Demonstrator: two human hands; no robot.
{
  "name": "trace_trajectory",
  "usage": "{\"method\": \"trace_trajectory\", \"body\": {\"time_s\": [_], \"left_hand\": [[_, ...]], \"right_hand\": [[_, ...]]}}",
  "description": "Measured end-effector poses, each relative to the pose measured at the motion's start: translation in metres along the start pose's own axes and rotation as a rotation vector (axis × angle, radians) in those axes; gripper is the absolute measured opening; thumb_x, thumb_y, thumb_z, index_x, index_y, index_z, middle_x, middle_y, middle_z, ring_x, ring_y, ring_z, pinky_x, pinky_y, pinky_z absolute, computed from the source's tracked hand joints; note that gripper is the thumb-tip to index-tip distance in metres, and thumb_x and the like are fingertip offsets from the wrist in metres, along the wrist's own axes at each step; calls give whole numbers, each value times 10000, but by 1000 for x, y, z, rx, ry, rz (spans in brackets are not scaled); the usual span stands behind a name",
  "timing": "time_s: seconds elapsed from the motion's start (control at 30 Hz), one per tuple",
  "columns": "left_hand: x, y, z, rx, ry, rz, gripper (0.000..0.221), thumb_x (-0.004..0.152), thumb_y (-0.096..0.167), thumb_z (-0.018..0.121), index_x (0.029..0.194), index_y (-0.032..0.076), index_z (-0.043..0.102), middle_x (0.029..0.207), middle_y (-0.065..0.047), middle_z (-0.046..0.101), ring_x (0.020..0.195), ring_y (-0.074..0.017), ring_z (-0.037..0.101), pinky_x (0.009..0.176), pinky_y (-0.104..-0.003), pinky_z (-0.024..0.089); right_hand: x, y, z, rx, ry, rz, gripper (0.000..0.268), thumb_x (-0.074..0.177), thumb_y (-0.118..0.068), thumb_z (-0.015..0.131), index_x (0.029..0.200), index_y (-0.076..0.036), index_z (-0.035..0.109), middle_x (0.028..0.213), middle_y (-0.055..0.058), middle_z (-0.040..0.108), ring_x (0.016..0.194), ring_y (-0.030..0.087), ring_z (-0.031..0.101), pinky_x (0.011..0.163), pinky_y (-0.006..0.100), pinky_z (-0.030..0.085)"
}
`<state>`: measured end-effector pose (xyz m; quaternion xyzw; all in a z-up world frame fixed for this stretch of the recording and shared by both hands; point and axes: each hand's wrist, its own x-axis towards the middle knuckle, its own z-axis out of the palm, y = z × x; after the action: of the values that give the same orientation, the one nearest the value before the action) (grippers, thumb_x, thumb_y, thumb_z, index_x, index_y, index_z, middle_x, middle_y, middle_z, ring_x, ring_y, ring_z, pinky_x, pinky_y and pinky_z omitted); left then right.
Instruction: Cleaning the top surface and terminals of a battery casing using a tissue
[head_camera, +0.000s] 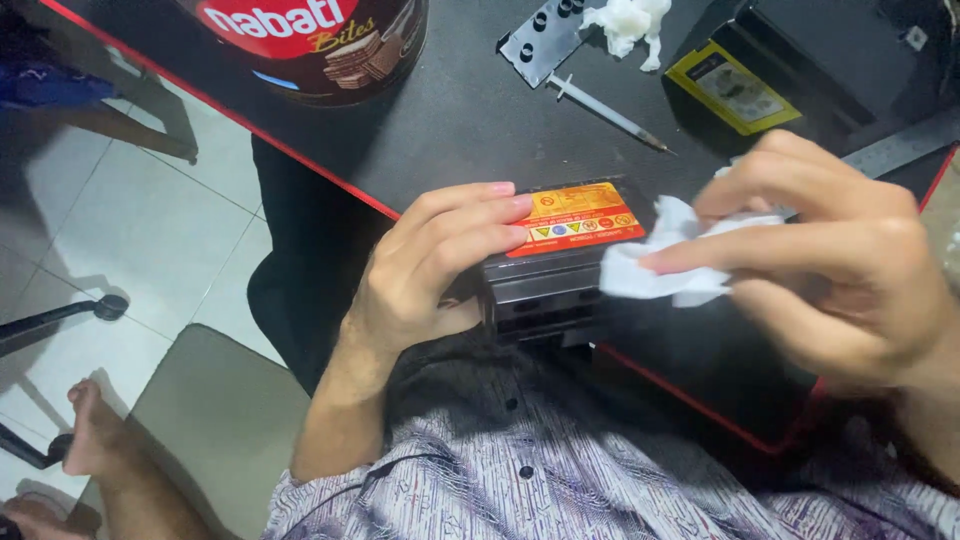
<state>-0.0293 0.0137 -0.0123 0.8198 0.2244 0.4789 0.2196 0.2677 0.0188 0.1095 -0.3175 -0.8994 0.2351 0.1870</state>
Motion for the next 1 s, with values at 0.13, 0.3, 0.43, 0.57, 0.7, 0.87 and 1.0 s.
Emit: {"method": "trace_trajectory", "body": {"time_s": [0.13, 0.3, 0.43, 0.57, 0.7, 0.87, 1.0], "left_hand": [[6, 6, 1, 12, 29, 12, 377, 1015, 86, 778, 1293, -23, 549, 1344, -227, 636, 1276, -420, 659, 1087, -507, 617], [15, 13, 2, -24, 102, -104, 364, 995, 108, 773, 1255, -15, 550, 1309, -213, 660, 1281, -425, 674, 1126, -518, 587], [18, 5, 2, 109, 37, -217, 626, 934, 344, 770, 1334, -47, 489, 1347, -221, 646, 1291, -371, 677, 1218, -618, 468], [27, 8, -4, 342, -7, -318, 835, 834, 545, 830, 1385, -22, 561, 1427, -251, 557, 1384, -377, 538, 1210, -604, 387], [34, 12, -9, 355, -73, -360, 828, 856, 551, 779, 1392, -33, 539, 1388, -208, 632, 1324, -359, 601, 1212, -580, 377], [39, -3, -29, 319, -282, -329, 974, 961, 514, 748, 1586, -52, 259, 1586, -223, 521, 1429, -373, 547, 1233, -514, 373], [40, -9, -34, 211, -300, -363, 988, 956, 473, 770, 1614, -2, 207, 1659, -197, 419, 1531, -346, 521, 1324, -488, 338]], "right_hand": [[-31, 8, 2, 17, 71, 207, 341, 868, 69, 538, 1038, -90, 787, 921, 114, 631, 784, 247, 543, 767, 367, 389], [-50, 13, 17, 63, 142, 349, 329, 817, 74, 575, 1013, -71, 796, 898, 93, 626, 777, 215, 551, 750, 311, 418], [-50, 8, 17, 126, 291, 416, 322, 881, 137, 560, 1104, 11, 756, 983, 162, 633, 819, 217, 578, 777, 289, 441], [-50, 15, 19, 43, 427, 471, 183, 1040, 113, 639, 1195, 108, 735, 1091, 244, 665, 949, 278, 610, 821, 327, 440], [-62, 34, 24, 199, 508, 588, 102, 1130, 50, 649, 1196, 127, 659, 1140, 191, 570, 869, 198, 535, 637, 266, 430], [-60, 38, 31, 361, 572, 528, 96, 1112, 47, 677, 1136, 119, 617, 1070, 159, 550, 999, 225, 538, 916, 323, 434], [-57, 40, 39, 400, 602, 515, 129, 1110, -11, 679, 1168, 94, 631, 1089, 137, 577, 996, 199, 555, 911, 313, 447]]}}
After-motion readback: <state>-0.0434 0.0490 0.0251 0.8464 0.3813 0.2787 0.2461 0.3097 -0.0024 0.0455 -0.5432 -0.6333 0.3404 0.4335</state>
